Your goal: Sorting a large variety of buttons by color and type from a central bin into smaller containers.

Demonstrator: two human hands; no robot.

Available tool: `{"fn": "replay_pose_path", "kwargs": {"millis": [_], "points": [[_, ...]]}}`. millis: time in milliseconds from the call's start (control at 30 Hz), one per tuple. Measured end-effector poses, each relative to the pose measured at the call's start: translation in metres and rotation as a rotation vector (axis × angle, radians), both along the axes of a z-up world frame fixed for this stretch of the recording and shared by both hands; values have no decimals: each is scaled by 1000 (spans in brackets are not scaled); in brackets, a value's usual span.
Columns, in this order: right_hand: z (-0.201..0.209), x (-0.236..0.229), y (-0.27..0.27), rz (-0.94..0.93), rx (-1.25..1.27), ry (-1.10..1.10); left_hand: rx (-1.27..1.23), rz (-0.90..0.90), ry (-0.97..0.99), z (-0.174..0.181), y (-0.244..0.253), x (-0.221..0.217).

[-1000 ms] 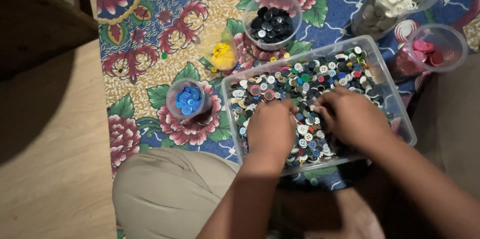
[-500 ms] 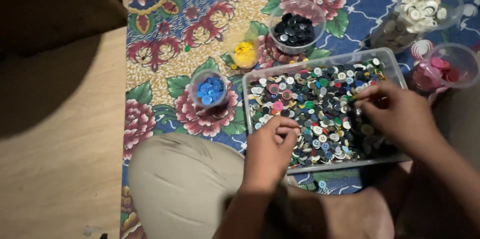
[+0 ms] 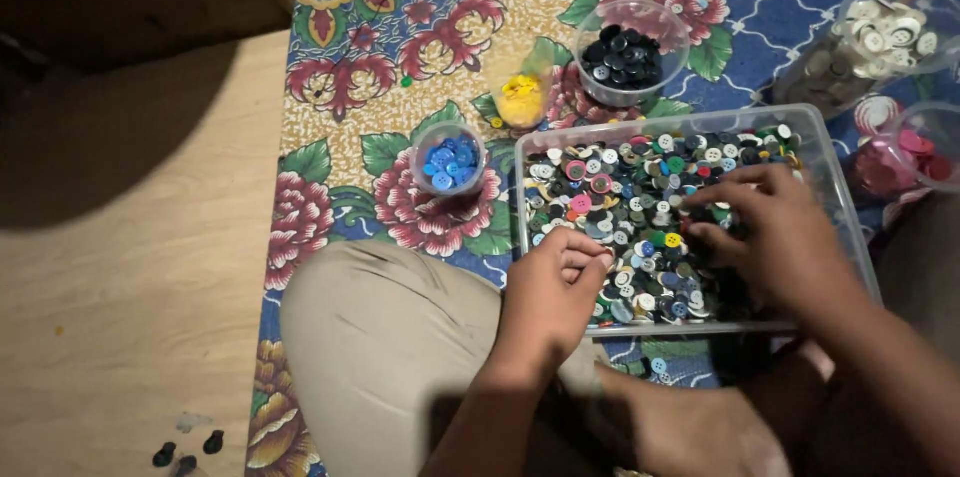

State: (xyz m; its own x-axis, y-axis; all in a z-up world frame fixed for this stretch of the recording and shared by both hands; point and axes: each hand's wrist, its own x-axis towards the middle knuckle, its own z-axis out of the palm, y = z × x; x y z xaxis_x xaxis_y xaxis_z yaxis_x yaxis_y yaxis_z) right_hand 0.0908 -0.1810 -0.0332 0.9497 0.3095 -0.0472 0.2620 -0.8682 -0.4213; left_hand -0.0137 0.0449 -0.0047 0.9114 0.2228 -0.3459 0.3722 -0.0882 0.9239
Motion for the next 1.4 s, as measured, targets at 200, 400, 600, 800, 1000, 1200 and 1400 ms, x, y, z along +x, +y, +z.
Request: {"fn": "replay_pose_path", "kwargs": {"millis": [200, 400, 600, 800, 1000, 1200, 1400], "points": [[34, -15, 17, 27, 16, 456, 318, -266, 16, -4, -3, -7], [9, -38, 52, 330, 106, 305, 517, -323, 276, 3, -2, 4], [3, -28, 35, 180, -24, 91, 369, -136, 144, 16, 2, -1], [4, -30, 61, 215, 51, 102, 307, 16, 35, 24, 7, -7], [4, -29, 74, 280, -49, 277, 315, 16, 60, 19, 11, -6], [12, -30, 27, 96, -60, 444, 223, -43, -5, 20, 8, -11], [27, -12, 50, -16, 75, 120, 309, 14, -109, 5, 1, -11]]}}
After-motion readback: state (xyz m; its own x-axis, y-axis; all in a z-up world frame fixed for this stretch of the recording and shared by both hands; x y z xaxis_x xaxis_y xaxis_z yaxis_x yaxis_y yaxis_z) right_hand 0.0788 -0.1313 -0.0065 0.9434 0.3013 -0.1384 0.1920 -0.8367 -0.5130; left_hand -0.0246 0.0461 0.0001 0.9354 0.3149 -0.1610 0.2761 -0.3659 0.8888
